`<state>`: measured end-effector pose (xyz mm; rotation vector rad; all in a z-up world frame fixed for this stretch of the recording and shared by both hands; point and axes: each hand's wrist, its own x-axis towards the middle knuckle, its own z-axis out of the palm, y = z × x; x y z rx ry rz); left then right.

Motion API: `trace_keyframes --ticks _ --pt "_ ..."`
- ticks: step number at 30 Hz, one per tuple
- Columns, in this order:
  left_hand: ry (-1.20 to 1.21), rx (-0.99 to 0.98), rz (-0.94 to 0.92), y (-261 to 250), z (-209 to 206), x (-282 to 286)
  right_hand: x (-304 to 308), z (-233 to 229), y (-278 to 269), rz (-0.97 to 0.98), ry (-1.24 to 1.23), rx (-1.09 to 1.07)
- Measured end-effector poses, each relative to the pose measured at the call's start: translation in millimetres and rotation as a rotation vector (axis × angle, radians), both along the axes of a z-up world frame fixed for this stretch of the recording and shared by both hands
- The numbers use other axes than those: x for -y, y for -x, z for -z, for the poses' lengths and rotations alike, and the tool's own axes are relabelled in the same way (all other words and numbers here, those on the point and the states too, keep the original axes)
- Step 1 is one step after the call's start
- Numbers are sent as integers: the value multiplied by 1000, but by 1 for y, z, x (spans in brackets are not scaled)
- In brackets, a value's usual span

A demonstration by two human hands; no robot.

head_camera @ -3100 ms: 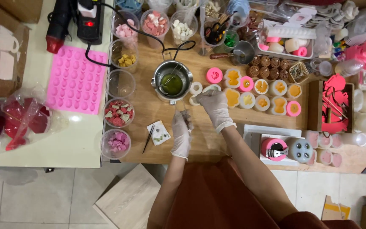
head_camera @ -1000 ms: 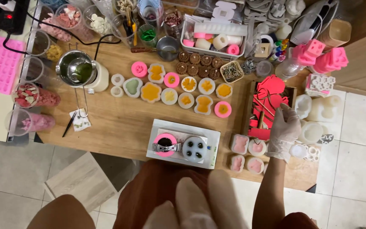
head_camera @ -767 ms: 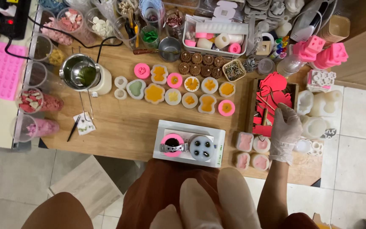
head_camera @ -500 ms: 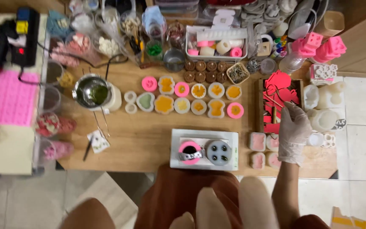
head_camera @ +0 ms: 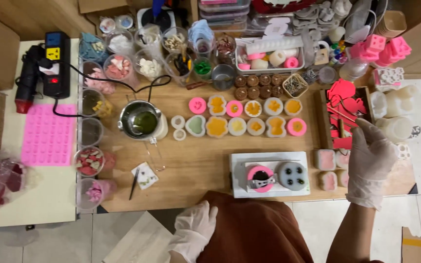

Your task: The person dips a stick into a pot of green liquid to place drops into a mold, then picks up a pink mold and presses a metal tool into its center.

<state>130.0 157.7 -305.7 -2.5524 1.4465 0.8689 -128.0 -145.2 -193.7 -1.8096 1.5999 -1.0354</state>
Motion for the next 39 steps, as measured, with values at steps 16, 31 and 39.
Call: trace_keyframes --ticks 16,31,39 --pt "430 225 122 -69 15 -35 -81 13 -172 -303 -6 -319" --pt "311 86 26 -109 32 -55 -124 273 -311 -668 -80 -878" --pt "186 -37 41 -117 39 -59 -136 289 -278 -715 -26 -980"
